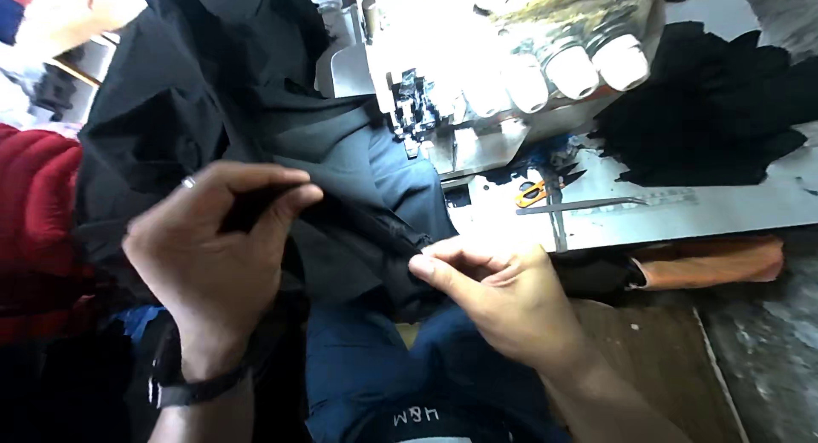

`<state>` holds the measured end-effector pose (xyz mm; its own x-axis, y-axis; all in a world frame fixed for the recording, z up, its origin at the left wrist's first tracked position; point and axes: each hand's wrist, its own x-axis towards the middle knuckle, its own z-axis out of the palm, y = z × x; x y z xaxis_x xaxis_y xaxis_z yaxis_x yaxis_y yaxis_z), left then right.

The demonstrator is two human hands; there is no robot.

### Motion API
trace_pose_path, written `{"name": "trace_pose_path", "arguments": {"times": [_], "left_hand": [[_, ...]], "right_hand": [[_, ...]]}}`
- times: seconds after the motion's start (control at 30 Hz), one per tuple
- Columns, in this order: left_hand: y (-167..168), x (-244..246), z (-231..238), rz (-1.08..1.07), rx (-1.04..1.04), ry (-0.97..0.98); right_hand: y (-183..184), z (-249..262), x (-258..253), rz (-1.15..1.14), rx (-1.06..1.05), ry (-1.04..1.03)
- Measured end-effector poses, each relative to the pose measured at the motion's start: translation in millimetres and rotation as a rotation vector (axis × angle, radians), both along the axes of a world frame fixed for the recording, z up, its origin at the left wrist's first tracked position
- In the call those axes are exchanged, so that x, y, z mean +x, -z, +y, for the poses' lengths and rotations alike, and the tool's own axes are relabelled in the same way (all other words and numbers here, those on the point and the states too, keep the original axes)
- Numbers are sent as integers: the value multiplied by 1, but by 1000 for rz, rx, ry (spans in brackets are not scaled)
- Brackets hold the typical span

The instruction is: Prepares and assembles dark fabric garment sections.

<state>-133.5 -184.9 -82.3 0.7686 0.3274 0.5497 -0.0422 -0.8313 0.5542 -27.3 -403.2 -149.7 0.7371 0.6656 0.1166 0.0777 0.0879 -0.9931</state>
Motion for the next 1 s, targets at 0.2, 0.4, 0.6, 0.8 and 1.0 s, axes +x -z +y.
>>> {"name": "trace_pose_path", "arguments": {"times": [0.2, 0.4, 0.6, 0.8, 1.0], "left_hand": [[38, 82, 2, 28, 194, -53], [70, 97, 10, -2, 80, 3], [74, 97, 14, 9, 107, 3], [75, 97, 14, 13, 104, 2], [71, 88, 11, 67, 138, -11]], "right_hand": [[38, 15, 44, 39, -132, 120], [53, 13, 59, 308, -133, 0], [51, 8, 57, 238, -105, 6], [62, 11, 55, 61, -94, 62], [53, 11, 44, 138, -73, 8]]}}
